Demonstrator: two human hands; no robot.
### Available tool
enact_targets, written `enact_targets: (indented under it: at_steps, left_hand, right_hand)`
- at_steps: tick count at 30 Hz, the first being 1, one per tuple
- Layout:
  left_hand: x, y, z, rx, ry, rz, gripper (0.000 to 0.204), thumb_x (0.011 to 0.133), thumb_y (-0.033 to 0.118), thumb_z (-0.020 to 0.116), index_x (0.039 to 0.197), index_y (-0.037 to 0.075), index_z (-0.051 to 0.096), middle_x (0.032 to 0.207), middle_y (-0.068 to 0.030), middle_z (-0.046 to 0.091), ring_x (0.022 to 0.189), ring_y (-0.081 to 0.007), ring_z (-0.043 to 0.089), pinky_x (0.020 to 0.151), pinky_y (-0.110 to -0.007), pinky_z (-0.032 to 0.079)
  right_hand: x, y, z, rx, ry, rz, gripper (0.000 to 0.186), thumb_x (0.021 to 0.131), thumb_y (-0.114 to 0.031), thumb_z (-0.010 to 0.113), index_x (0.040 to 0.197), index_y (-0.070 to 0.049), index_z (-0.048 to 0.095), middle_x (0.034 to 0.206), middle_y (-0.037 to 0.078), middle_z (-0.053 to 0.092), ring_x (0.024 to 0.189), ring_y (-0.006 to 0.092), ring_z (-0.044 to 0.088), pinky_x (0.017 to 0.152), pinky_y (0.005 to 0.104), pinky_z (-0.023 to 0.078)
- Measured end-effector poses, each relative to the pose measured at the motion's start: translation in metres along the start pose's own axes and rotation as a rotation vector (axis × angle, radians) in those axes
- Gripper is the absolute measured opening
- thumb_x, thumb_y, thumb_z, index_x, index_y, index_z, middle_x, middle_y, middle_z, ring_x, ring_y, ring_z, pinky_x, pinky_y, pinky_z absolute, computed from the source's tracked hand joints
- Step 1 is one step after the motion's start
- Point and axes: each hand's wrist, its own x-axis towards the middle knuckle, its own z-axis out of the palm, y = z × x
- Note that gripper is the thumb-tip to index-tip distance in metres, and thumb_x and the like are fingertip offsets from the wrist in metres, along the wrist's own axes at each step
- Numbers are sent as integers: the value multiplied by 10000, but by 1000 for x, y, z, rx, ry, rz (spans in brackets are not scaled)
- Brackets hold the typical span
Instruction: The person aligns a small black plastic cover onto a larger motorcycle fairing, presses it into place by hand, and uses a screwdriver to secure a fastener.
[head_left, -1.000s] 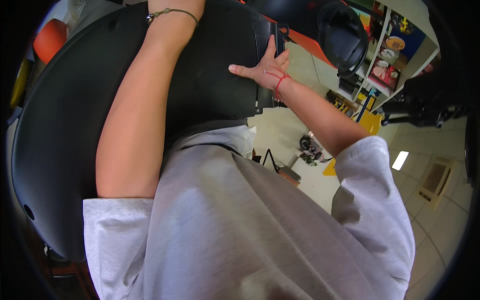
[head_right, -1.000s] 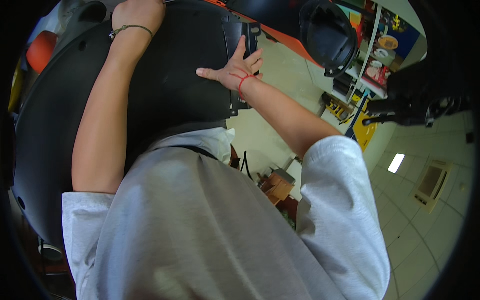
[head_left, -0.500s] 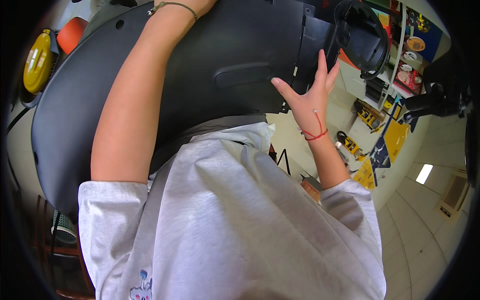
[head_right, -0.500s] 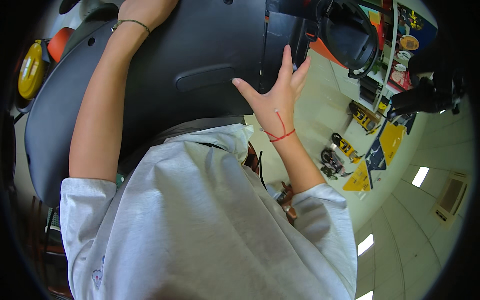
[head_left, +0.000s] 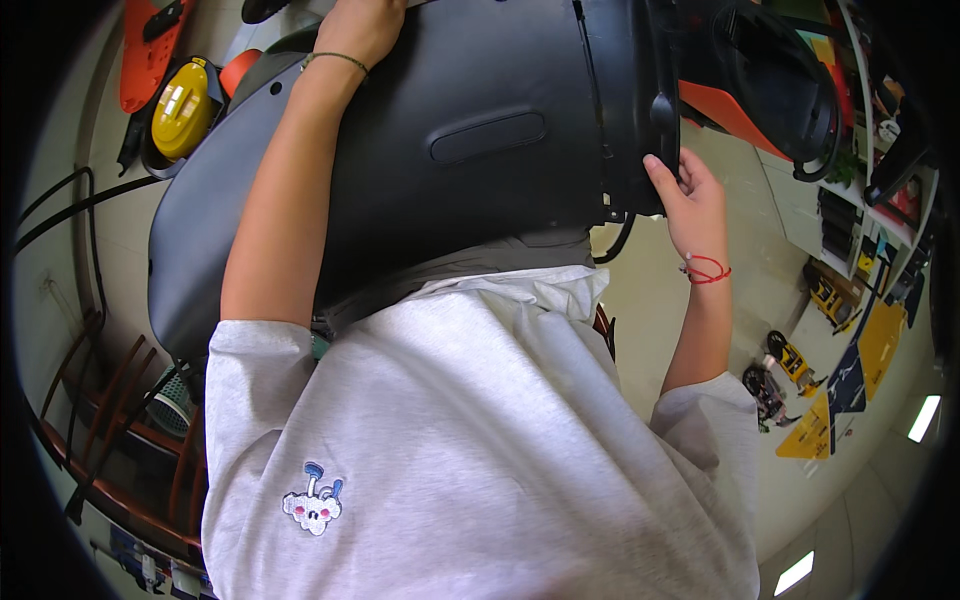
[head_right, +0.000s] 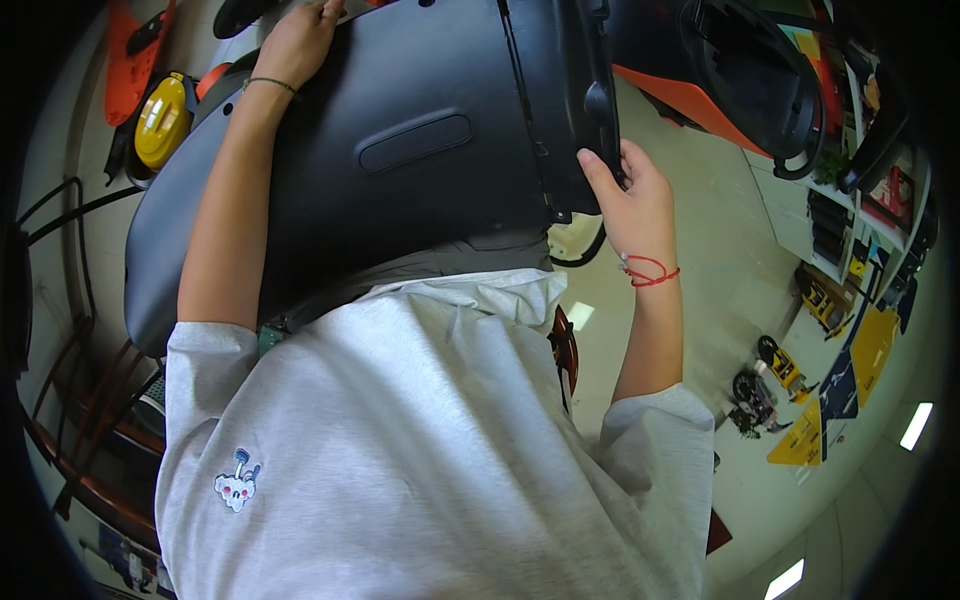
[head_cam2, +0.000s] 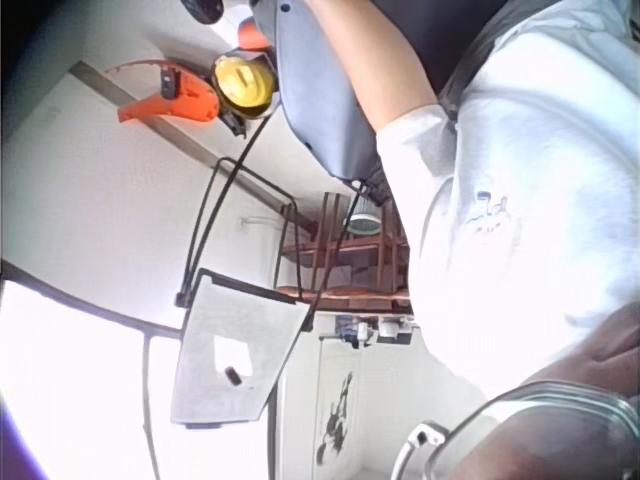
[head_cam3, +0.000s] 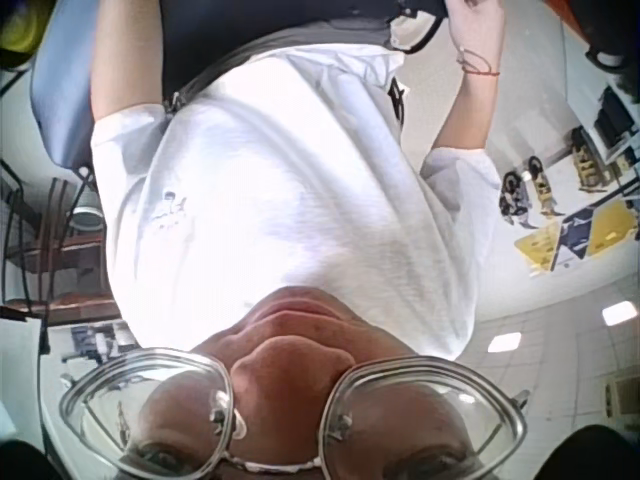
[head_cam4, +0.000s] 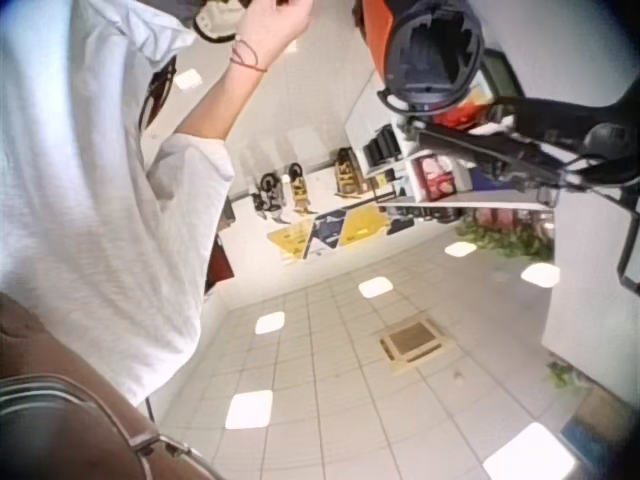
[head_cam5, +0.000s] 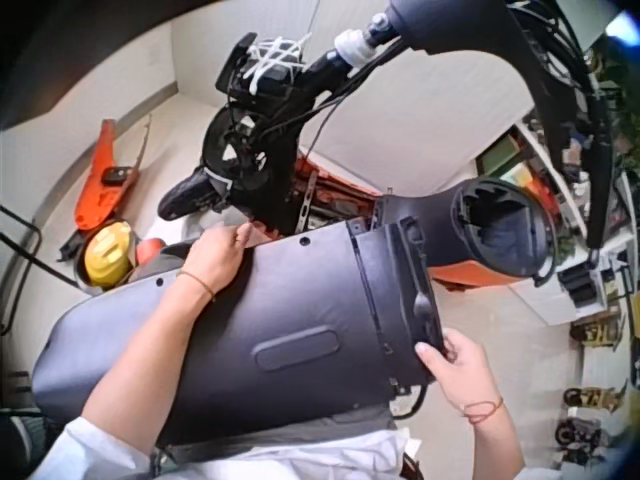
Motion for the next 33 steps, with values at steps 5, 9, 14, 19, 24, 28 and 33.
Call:
enact_targets:
  at_steps: [5, 9, 14, 19, 24, 28, 33]
  left_hand:
    - [-49, 39, -45, -144, 45, 254, 342, 1051, 297, 437, 1257, 89, 613, 1109, -175, 669, 1038, -325, 641, 914, -369, 491]
    - [-145, 69, -84, -689, -137, 184, 379, 1075, 172, 345, 1110, -71, 633, 1073, -121, 662, 918, -174, 626, 892, -310, 476]
    - [-251, 60, -100, -995, -230, -444, 394, 1081, 262, 360, 1168, -22, 619, 633, 1, 501, 537, -33, 351, 518, -206, 288]
    - [-331, 28, -105, -931, -133, -848, 394, 1064, 297, 426, 990, -12, 659, 582, 37, 429, 507, -40, 324, 496, -219, 247]
    - [-365, 30, -105, -911, -95, -969, 388, 1035, 287, 495, 917, -19, 702, 573, 45, 452, 510, -35, 331, 484, -225, 227]
    - [-367, 32, -102, -949, -62, -970, 311, 1016, 251, 535, 1057, 3, 716, 694, 37, 585, 513, -1, 332, 474, -190, 240]
    - [-342, 23, -90, -988, 19, -895, 325, 994, 227, 581, 1256, 42, 640, 957, 20, 704, 518, 16, 345, 459, -173, 270]
  right_hand:
    - [8, 11, 16, 110, 100, -61, 280, 961, -215, 646, 1068, 44, 637, 885, 50, 668, 788, 83, 587, 731, 240, 475]
    - [24, 11, 12, 70, 35, -39, 309, 985, -289, 613, 920, 13, 626, 688, -21, 523, 636, 53, 442, 583, 237, 376]
    - [33, 15, 10, 8, 51, -67, 386, 995, -329, 598, 770, -18, 551, 606, -52, 366, 581, 48, 308, 517, 252, 273]
    - [49, 32, 8, 142, 43, -69, 447, 992, -337, 609, 695, -39, 460, 621, -67, 335, 599, 48, 279, 524, 245, 251]
    - [57, 28, 8, 207, 41, -76, 461, 986, -334, 623, 668, -49, 449, 616, -71, 317, 597, 49, 260, 522, 254, 230]
    - [60, 17, 24, 242, -6, -89, 460, 975, -338, 640, 665, -47, 464, 624, -86, 327, 598, 46, 259, 531, 255, 218]
    - [66, 12, 53, 476, -88, -81, 304, 973, -256, 645, 1096, 14, 709, 907, 11, 664, 833, 64, 536, 784, 218, 436]
